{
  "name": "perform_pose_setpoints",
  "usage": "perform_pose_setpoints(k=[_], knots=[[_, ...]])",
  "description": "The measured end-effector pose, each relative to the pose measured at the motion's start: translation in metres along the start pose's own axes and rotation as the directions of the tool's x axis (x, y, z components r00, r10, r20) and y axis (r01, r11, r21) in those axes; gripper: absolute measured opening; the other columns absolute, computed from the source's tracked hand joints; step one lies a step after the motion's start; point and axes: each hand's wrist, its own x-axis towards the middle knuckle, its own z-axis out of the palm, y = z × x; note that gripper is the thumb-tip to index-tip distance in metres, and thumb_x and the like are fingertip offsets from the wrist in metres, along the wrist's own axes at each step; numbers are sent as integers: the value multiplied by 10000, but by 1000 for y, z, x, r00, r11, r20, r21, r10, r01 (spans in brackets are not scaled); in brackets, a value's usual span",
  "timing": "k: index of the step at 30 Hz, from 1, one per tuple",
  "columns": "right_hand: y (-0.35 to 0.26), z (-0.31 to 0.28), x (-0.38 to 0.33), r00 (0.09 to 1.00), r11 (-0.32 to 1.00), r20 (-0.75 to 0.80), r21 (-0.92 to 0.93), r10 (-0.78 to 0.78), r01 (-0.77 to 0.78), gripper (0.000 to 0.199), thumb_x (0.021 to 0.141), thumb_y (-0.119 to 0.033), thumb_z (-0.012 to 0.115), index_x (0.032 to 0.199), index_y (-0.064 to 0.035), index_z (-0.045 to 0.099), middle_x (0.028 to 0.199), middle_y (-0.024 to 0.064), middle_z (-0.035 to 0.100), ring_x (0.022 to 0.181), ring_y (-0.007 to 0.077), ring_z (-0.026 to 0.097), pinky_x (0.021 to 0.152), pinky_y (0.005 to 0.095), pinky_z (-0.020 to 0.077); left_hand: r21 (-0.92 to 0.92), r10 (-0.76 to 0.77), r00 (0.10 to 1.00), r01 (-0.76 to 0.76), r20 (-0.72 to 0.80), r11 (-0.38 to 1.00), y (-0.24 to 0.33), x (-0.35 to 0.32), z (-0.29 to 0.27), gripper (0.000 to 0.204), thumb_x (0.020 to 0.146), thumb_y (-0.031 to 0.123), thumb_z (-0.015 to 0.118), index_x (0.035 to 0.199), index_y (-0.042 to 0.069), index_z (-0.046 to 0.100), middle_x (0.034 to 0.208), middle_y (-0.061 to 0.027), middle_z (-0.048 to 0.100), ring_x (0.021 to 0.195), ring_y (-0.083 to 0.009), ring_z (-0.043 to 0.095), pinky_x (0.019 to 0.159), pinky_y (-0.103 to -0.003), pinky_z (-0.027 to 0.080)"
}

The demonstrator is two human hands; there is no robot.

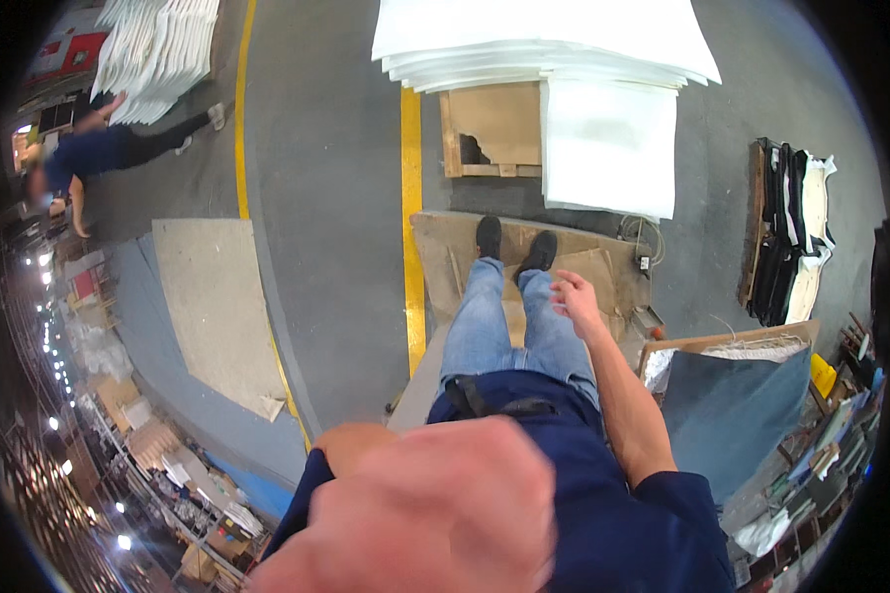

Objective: The person places a dark fabric cover over a seat cushion, then positions a white foam layer and a wooden seat base onto a vertical press. They pull the fabric edges over the base and use a yellow staple gun to secure the fabric around the perimeter.

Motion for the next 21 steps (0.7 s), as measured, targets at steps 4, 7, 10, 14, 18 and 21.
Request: perform_pose_setpoints(k=[4, 7, 10, 14, 18, 21], knots=[[5, 31, 17, 1000, 999, -4, -35, 20, -20, 422, 971, -152, 522, 1387, -100, 570, 1070, 44, 686, 782, 131, 625, 692, 294, 522, -464, 9, 778, 364, 628, 807, -61, 16, -47, 320, 995, 274, 648, 884, -27, 657, 803, -149, 676, 667, -249, 655, 523, -323, 508], [13, 41, 29, 1000, 998, -13, -67, 2, -2, 419, 973, -147, 512, 1381, -70, 569, 1055, 56, 695, 745, 117, 623, 641, 268, 518, -615, 18, 730, 562, 683, 554, -68, 13, -66, 292, 1002, 227, 617, 907, -46, 654, 806, -150, 679, 609, -257, 648, 490, -322, 497], [18, 52, 35, 999, 996, -42, -87, -10, 7, 420, 968, -149, 525, 1374, -56, 579, 1050, 59, 703, 759, 116, 635, 645, 268, 527, -609, -110, 887, 394, 449, 689, -68, 27, -68, 255, 997, 200, 617, 895, -32, 646, 786, -140, 672, 584, -255, 639, 468, -314, 482], [25, 58, 44, 999, 991, -38, -132, -32, 27, 420, 973, -139, 516, 1379, -51, 576, 1060, 71, 707, 776, 119, 643, 667, 278, 535, -553, -254, 903, 415, 346, 722, -67, 50, -76, 239, 932, 253, 727, 951, 18, 692, 909, -256, 671, 723, -289, 667, 606, -337, 515], [42, 60, 81, 998, 998, -52, -47, 29, -32, 407, 986, -131, 511, 1381, -49, 565, 1072, 74, 693, 812, 137, 651, 683, 298, 551, -424, -110, 900, 302, 421, 854, -116, 67, -114, 220, 867, 339, 802, 1048, 225, 751, 1104, -242, 655, 901, -351, 658, 792, -439, 525], [55, 57, 146, 990, 965, -95, 252, 100, -73, 385, 994, -140, 528, 1368, -49, 554, 1059, 74, 673, 847, 169, 664, 701, 324, 568, -214, -137, 941, 72, -308, 974, -176, 65, -95, 176, 915, 257, 758, 1088, 225, 751, 1028, -142, 688, 916, -320, 666, 800, -462, 530]])
